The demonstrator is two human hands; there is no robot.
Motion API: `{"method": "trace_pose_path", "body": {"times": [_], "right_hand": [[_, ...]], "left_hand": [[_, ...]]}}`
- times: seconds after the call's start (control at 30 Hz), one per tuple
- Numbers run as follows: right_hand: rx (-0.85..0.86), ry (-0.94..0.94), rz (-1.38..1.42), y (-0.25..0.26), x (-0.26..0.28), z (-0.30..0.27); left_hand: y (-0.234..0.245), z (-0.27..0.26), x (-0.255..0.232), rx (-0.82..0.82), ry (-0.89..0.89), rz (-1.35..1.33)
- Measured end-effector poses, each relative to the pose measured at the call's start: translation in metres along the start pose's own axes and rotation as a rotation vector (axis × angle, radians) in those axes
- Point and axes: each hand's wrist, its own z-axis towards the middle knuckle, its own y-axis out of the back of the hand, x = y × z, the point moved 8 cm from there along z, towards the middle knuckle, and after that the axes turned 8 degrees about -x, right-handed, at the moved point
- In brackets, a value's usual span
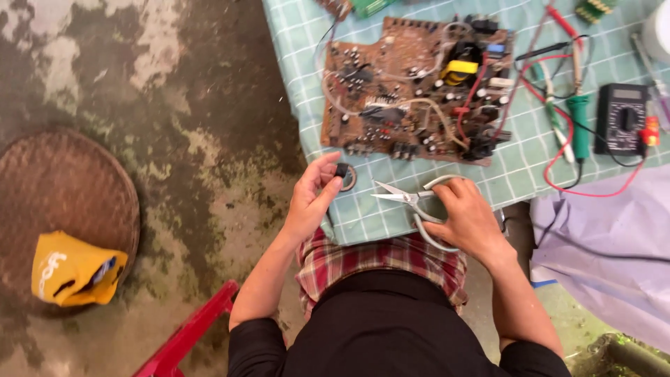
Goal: Applying electrical tape to insulate wire connections on an electronic circuit board.
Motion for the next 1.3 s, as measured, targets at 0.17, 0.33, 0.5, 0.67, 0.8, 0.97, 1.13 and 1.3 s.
{"method": "trace_pose_path", "body": {"times": [0.17, 0.33, 0.5, 0.67, 0.8, 0.97, 1.13, 1.3], "right_hand": [[-0.009, 0.053, -0.165, -0.009, -0.013, 0.004], [0.044, 0.075, -0.253, -0.015, -0.007, 0.001], [0.049, 0.038, -0.156, 0.003, -0.002, -0.003], [-0.39, 0.143, 0.261, 0.07, 0.045, 0.021], [-0.6, 0.269, 0.275, 0.085, 0.053, 0.022], [-0.652, 0.35, 0.229, 0.097, 0.058, 0.023], [-0.722, 0.408, 0.192, 0.103, 0.057, 0.018], [-0.755, 0.395, 0.086, 0.114, 0.049, 0.009]], "left_hand": [[-0.017, 0.002, -0.028, 0.038, -0.053, 0.09], [-0.032, -0.002, -0.034, 0.052, -0.106, 0.15], [-0.06, -0.007, -0.03, 0.124, -0.117, 0.101], [-0.099, -0.003, -0.052, 0.324, 0.082, -0.251], [-0.116, -0.002, -0.027, 0.405, 0.27, -0.396], [-0.125, -0.002, -0.032, 0.445, 0.398, -0.425], [-0.134, -0.001, -0.038, 0.475, 0.481, -0.42], [-0.144, 0.004, -0.06, 0.526, 0.56, -0.395]]}}
